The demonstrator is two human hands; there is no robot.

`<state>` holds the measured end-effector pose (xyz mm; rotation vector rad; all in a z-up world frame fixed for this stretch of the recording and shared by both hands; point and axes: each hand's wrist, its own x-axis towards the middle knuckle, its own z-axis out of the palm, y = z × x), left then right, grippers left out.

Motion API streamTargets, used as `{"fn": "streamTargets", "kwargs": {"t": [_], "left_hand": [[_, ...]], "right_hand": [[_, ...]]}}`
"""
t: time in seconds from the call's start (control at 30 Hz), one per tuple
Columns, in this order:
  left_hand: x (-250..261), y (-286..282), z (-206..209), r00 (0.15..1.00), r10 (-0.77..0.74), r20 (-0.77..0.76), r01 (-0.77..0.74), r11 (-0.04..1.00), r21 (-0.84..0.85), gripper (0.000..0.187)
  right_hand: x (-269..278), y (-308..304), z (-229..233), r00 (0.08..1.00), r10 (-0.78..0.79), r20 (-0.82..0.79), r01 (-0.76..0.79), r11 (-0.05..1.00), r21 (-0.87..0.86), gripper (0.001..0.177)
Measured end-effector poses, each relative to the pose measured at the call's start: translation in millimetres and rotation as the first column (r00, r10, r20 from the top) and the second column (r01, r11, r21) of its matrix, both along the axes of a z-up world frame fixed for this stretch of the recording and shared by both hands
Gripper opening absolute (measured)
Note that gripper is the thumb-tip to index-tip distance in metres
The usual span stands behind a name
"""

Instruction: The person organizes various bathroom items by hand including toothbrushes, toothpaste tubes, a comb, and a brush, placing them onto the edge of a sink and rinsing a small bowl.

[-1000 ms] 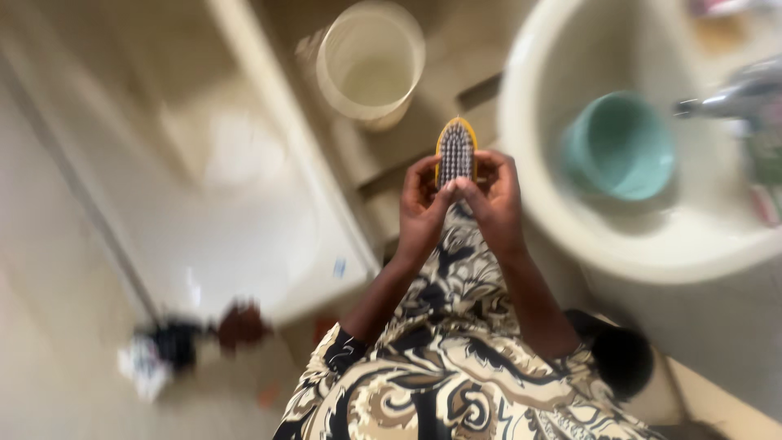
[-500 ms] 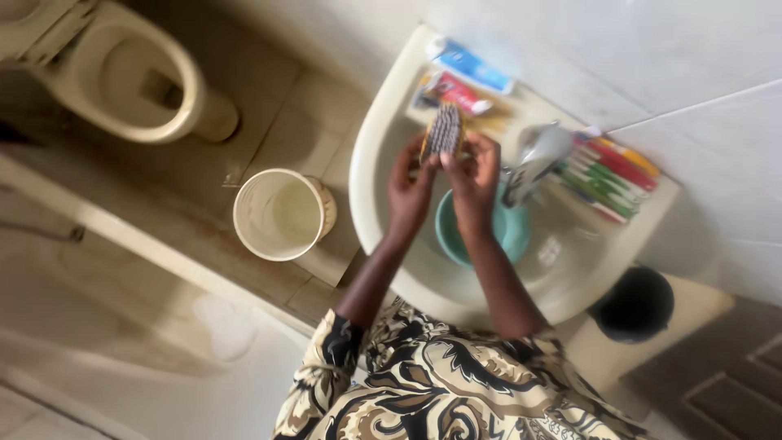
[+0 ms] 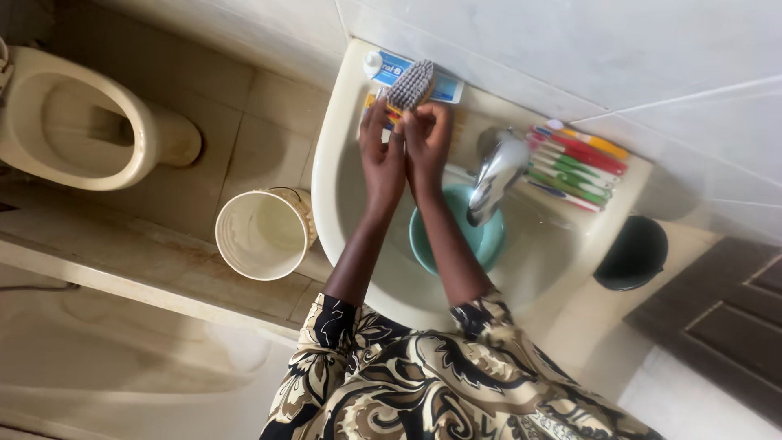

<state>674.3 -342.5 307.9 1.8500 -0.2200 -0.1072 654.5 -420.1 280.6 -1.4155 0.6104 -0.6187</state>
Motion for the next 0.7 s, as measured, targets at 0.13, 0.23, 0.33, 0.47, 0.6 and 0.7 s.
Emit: {"fn": "streamTargets", "kwargs": {"t": [0.13,0.23,0.33,0.47,0.6,0.7], "left_hand": [[-7.3,14.6,6.8,0.993,-0.107,0.049,0.114,0.981,-0.16,0.049],[-36.1,35.1,1.4,0.972,-0.163,-0.169,0.115,0.958,-0.262,0.052],[-80.1,59.7,-26.9,0.972,-0.134,-0.193,0.116,0.988,-0.103,0.045],[-130.4,81.9,-68.6,0.929,-0.184,-0.321,0.198,0.98,0.011,0.05],[-156.0,83.2,-88.5,0.871,-0.24,-0.43,0.314,0.943,0.109,0.07],[-157.4,81.5,-95.2,0.847,-0.32,-0.425,0.385,0.92,0.075,0.059]], "right_hand": [[-53.2,20.2,29.2,0.994,0.11,-0.003,-0.108,0.97,-0.22,0.032],[-99.7,37.2,42.2,0.976,0.209,-0.06,-0.217,0.936,-0.276,0.039],[-159.3,49.2,32.4,0.949,0.234,-0.209,-0.299,0.876,-0.378,0.038],[-231.9,37.5,-0.2,0.941,-0.059,-0.333,-0.2,0.697,-0.688,0.038],[-270.8,0.9,-40.4,0.8,-0.446,-0.401,-0.117,0.539,-0.834,0.066],[-277.6,-19.1,-64.2,0.734,-0.392,-0.555,-0.021,0.803,-0.596,0.063]]}}
